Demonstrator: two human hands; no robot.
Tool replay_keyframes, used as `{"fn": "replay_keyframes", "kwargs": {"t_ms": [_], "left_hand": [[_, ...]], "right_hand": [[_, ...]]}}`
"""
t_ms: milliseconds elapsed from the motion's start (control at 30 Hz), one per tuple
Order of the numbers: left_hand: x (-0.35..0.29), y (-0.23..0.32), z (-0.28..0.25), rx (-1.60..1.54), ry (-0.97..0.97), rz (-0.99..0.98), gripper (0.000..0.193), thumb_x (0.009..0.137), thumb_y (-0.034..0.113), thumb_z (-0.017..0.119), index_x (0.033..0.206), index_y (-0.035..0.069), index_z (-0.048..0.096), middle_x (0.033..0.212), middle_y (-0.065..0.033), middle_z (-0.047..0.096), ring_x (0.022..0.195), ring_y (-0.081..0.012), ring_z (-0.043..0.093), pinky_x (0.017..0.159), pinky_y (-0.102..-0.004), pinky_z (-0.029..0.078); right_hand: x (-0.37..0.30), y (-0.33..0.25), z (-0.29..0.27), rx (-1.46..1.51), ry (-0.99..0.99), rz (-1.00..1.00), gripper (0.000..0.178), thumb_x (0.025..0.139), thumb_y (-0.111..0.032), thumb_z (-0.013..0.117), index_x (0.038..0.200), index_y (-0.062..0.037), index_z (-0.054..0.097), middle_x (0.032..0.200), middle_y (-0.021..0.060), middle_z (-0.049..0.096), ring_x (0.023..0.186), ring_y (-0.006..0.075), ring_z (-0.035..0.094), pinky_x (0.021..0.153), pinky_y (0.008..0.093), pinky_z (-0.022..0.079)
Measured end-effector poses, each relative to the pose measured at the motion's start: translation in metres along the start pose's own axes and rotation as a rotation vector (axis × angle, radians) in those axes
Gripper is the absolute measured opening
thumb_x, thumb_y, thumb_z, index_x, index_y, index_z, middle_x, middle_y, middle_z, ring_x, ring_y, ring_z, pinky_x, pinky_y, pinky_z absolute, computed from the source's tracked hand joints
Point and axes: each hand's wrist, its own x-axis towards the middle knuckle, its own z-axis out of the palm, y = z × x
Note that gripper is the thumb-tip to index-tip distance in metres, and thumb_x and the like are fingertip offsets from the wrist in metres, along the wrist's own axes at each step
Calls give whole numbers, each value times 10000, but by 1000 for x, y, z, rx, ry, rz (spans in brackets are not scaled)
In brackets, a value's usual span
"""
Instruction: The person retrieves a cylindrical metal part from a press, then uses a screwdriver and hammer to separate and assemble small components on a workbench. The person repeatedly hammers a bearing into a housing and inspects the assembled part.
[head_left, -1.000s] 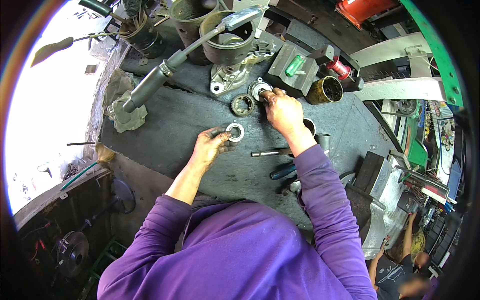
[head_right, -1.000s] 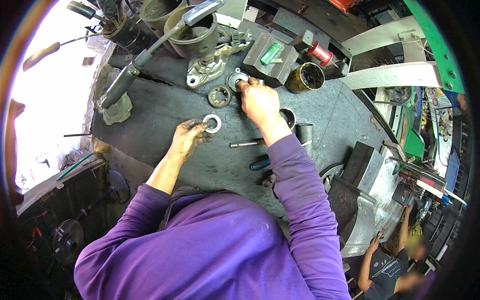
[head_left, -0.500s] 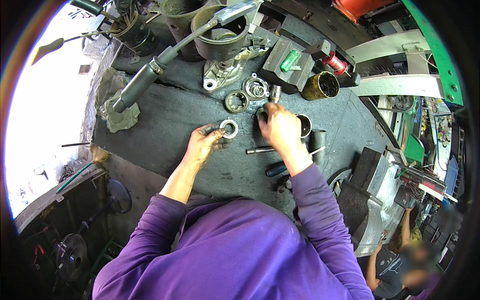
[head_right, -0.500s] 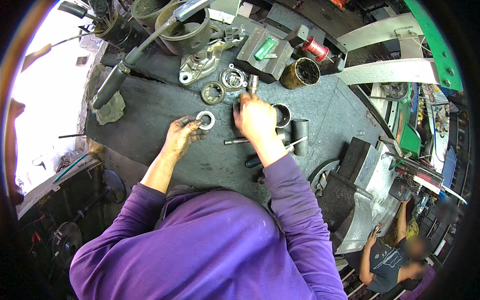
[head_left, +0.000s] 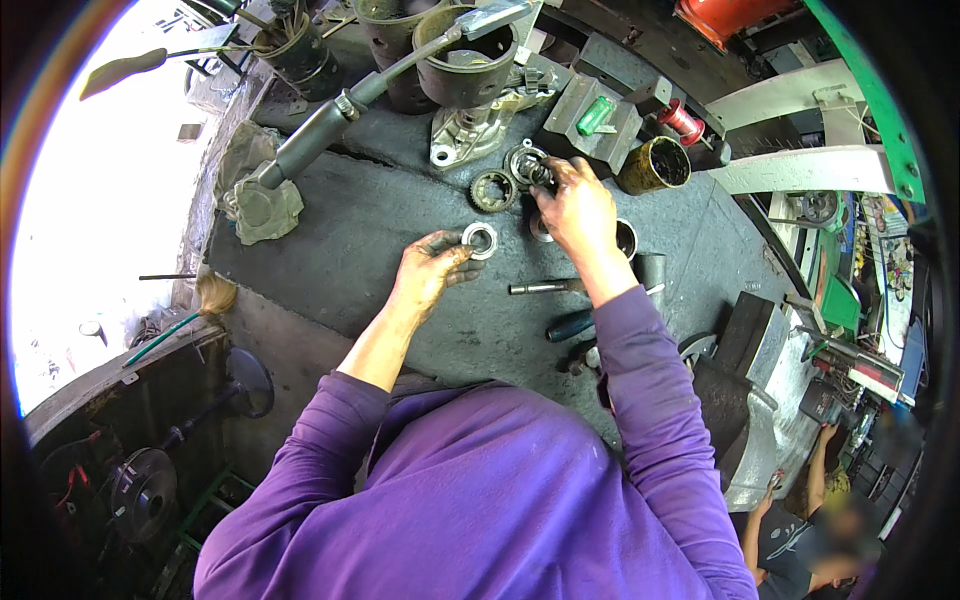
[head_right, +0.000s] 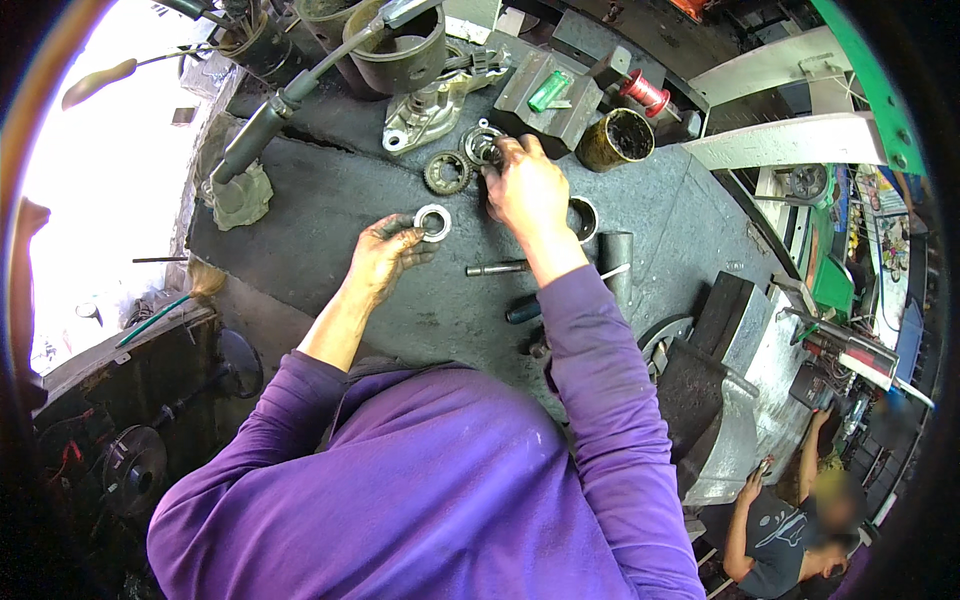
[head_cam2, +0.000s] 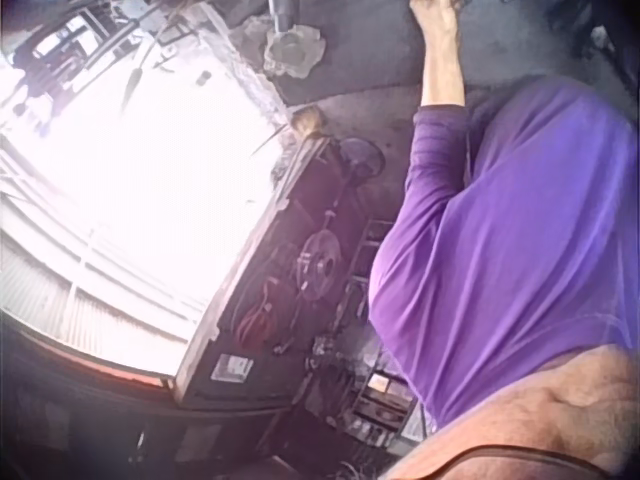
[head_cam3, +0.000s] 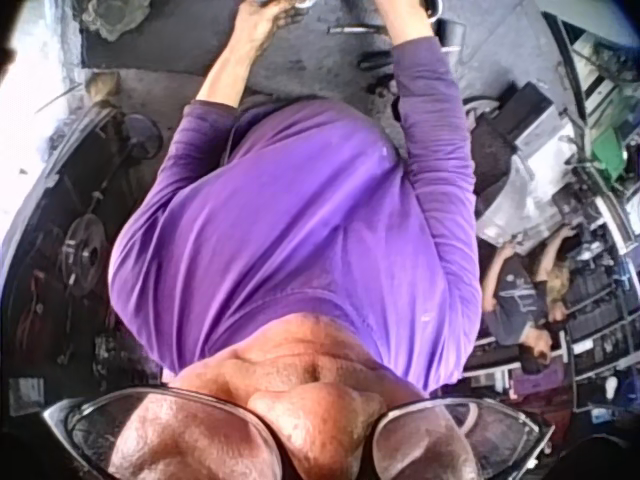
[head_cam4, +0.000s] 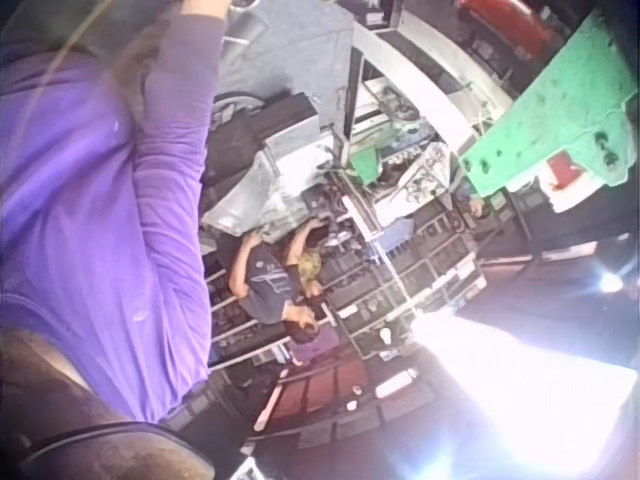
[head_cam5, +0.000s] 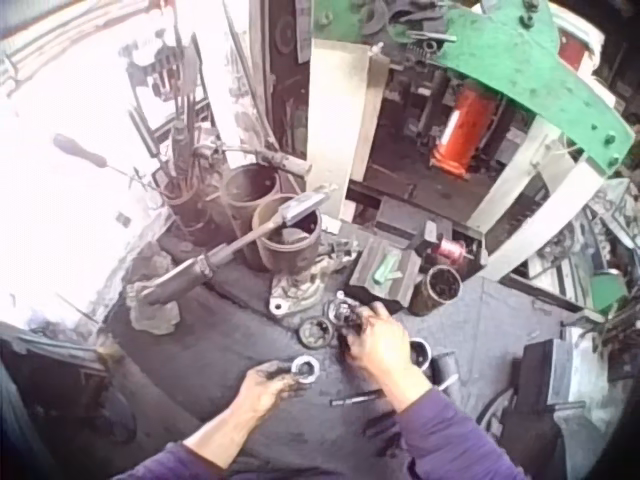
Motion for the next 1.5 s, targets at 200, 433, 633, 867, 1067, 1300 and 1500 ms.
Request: {"fn": "replay_keyframes", "kwargs": {"t_ms": [200, 433, 633, 867, 1067, 1300, 1500], "left_hand": [[-32, 14, 29, 4, -175, 104, 298, 993, 62, 706, 1259, -64, 658, 1122, -150, 760, 1011, -248, 757, 899, -386, 628], [-69, 17, 65, 140, -364, 134, 269, 1002, 104, 716, 1218, -56, 704, 1080, -114, 775, 971, -174, 744, 870, -326, 616], [-94, 18, 78, 160, -434, 174, 286, 1012, 130, 713, 1223, -63, 705, 1070, -118, 775, 968, -183, 745, 886, -333, 615], [-104, 16, 82, 83, -479, 126, 318, 1016, 113, 689, 1282, -57, 657, 1140, -140, 745, 1014, -247, 743, 940, -415, 613], [-111, 13, 86, 34, -469, 165, 328, 1015, 111, 688, 1291, -64, 652, 1148, -159, 747, 1002, -264, 748, 930, -424, 617], [-115, 15, 88, 105, -484, 165, 338, 1011, 101, 692, 1294, -80, 647, 1169, -173, 745, 1007, -273, 752, 932, -423, 622], [-118, 7, 91, 80, -511, 102, 371, 997, 130, 726, 1299, -72, 647, 1169, -163, 746, 1015, -269, 751, 929, -417, 622]], "right_hand": [[-86, -26, -63, 456, 3, -32, 406, 851, -232, 835, 1196, -46, 726, 1128, 174, 724, 1034, 388, 711, 914, 434, 569], [-146, -39, -84, 377, 194, -161, 390, 827, -168, 841, 1187, -56, 738, 1075, 166, 706, 898, 386, 708, 793, 455, 579], [-172, -42, -98, 450, 227, -142, 392, 813, -147, 855, 1182, -76, 745, 1030, 128, 675, 872, 358, 705, 760, 440, 572], [-184, -42, -106, 516, 185, -54, 485, 804, -166, 886, 1263, -90, 748, 977, 90, 660, 892, 272, 684, 767, 380, 558], [-194, -43, -107, 975, 203, 155, 505, 881, -171, 861, 1337, -25, 699, 1068, 52, 722, 938, 141, 662, 822, 298, 546], [-204, -41, -114, 1216, 53, 391, 306, 959, -186, 799, 1207, -13, 752, 936, 9, 737, 778, 70, 610, 669, 245, 493], [-208, -40, -110, 1389, 27, 474, 231, 941, -137, 808, 1112, 7, 753, 836, 4, 695, 700, 65, 553, 628, 237, 452]]}}
